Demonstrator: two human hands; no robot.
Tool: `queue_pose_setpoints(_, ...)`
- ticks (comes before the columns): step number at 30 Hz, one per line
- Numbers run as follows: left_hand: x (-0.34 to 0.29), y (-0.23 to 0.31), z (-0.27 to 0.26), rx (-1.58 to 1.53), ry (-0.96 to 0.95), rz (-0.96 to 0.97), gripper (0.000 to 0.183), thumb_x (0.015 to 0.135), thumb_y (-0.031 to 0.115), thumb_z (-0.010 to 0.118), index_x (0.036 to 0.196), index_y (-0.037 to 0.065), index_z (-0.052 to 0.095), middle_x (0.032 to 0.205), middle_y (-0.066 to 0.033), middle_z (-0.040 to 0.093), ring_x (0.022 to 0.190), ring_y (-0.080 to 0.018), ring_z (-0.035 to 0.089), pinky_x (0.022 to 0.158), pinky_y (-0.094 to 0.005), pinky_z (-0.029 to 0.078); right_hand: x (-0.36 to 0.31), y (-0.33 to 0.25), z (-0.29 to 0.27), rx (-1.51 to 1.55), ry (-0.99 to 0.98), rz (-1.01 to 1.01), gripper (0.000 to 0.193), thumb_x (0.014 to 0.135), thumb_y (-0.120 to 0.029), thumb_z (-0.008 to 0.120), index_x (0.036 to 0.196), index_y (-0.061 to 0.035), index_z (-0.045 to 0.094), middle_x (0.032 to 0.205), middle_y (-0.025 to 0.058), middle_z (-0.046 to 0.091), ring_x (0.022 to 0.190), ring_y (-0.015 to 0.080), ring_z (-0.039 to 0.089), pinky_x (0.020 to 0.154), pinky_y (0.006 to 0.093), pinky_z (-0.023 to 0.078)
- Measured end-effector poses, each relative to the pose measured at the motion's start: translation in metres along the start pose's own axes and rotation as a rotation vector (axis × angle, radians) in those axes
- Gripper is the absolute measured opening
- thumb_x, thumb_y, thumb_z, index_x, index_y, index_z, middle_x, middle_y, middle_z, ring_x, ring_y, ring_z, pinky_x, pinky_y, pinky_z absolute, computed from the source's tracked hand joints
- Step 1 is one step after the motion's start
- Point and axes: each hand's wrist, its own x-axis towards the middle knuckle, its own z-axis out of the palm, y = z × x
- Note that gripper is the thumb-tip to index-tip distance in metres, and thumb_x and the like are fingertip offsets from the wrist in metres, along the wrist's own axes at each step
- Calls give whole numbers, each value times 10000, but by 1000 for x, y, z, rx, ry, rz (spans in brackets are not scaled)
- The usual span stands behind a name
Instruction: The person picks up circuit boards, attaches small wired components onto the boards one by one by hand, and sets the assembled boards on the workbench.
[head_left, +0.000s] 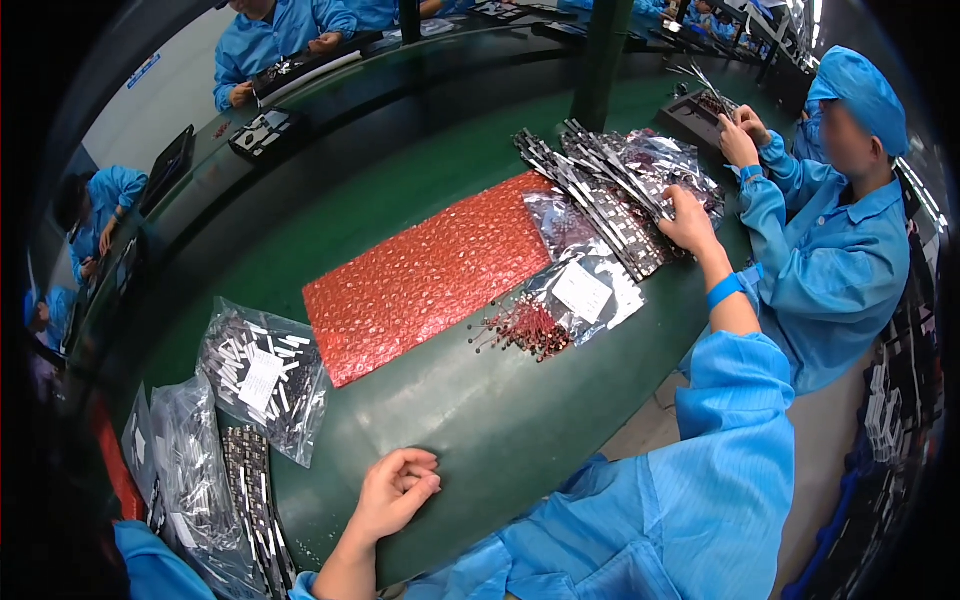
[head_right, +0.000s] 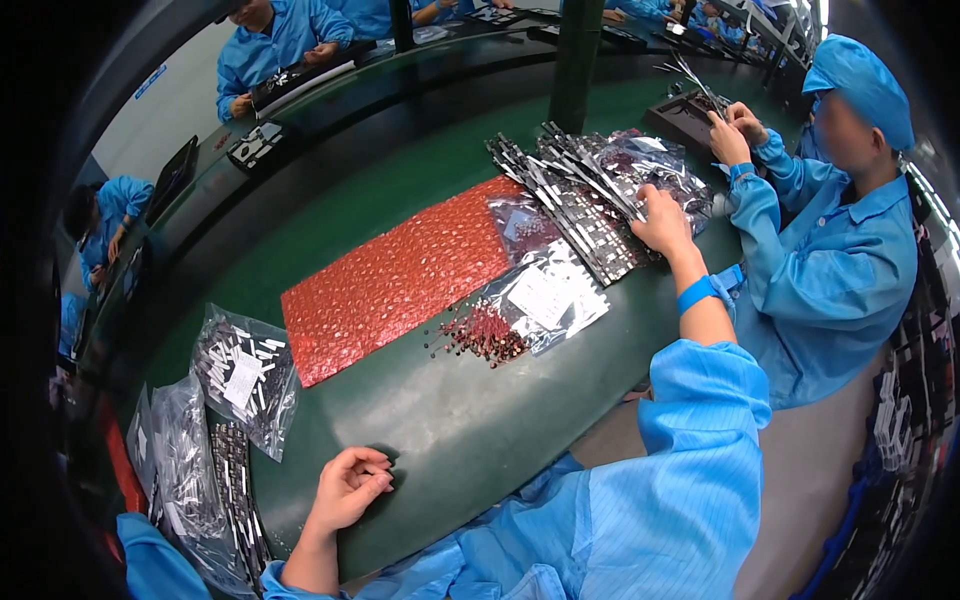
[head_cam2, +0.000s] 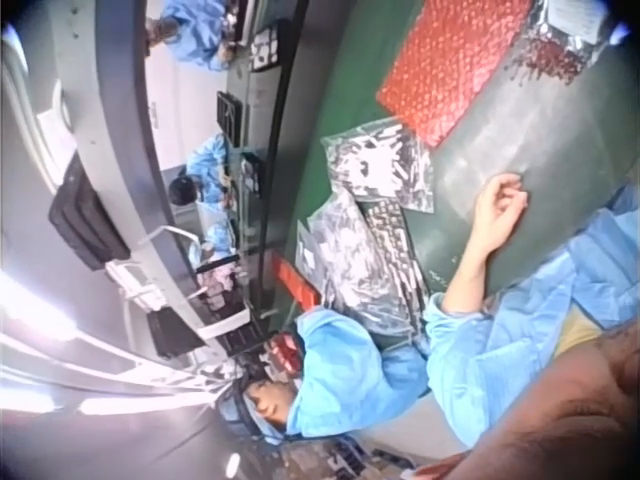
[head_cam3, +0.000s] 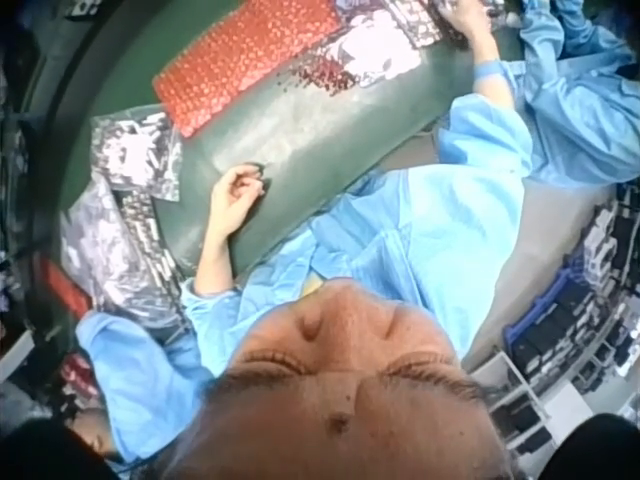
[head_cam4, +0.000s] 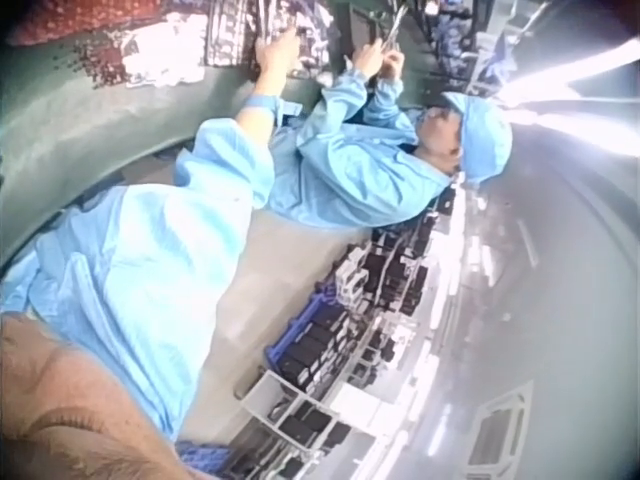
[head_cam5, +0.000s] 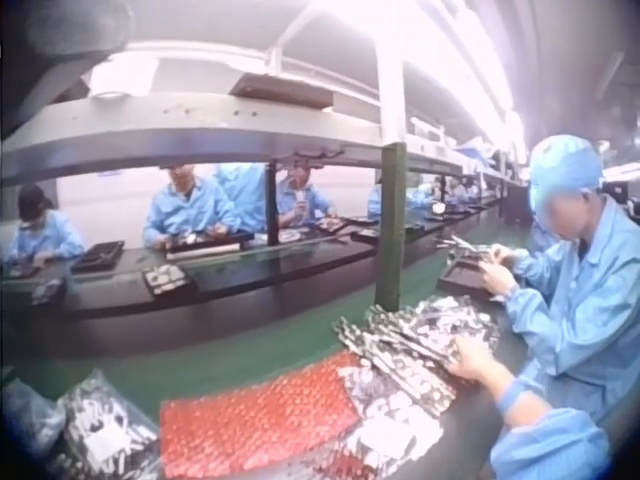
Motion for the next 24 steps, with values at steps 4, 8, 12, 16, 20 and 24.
queue_pose_setpoints(4,0,1,0,12,-4,16,212,670,-9,501,863,-56,427,765,-95,478,640,-110,507,555,-180,424,-8,-21,-6,-207,138,-51,300,558,-103,526,843,-96,432,813,133,448,760,283,452,656,353,370)
queue_pose_setpoints(8,0,2,1,31,-5,15,207,670,-12,500,860,-57,430,759,-94,480,643,-109,507,557,-180,424,-13,-45,-5,170,-95,-135,322,558,-185,584,819,-76,430,791,142,439,753,285,451,646,340,371)
queue_pose_setpoints(12,0,0,0,13,9,22,207,670,-8,502,859,-57,433,758,-93,482,647,-107,506,561,-179,422,-17,-64,-2,135,-272,-108,436,531,-248,617,868,-74,402,820,176,434,773,298,451,673,335,368)
queue_pose_setpoints(16,1,0,1,31,-3,29,209,671,-4,504,860,-57,433,759,-93,482,648,-105,505,563,-178,421,-14,-61,5,27,-301,-54,544,496,-255,637,929,-73,363,830,183,438,787,312,448,688,338,365)
queue_pose_setpoints(20,0,-1,0,42,-1,37,207,670,-1,507,856,-57,436,755,-89,483,647,-99,501,564,-176,419,-8,-62,-1,105,-327,-99,523,475,-197,633,909,-51,380,812,171,465,779,282,452,682,318,362)
queue_pose_setpoints(24,0,-1,1,49,0,49,206,668,3,510,852,-55,437,744,-84,484,645,-95,499,563,-174,417,-4,-50,-15,461,-411,114,470,503,-156,618,908,-56,402,725,72,466,668,159,450,618,252,370)
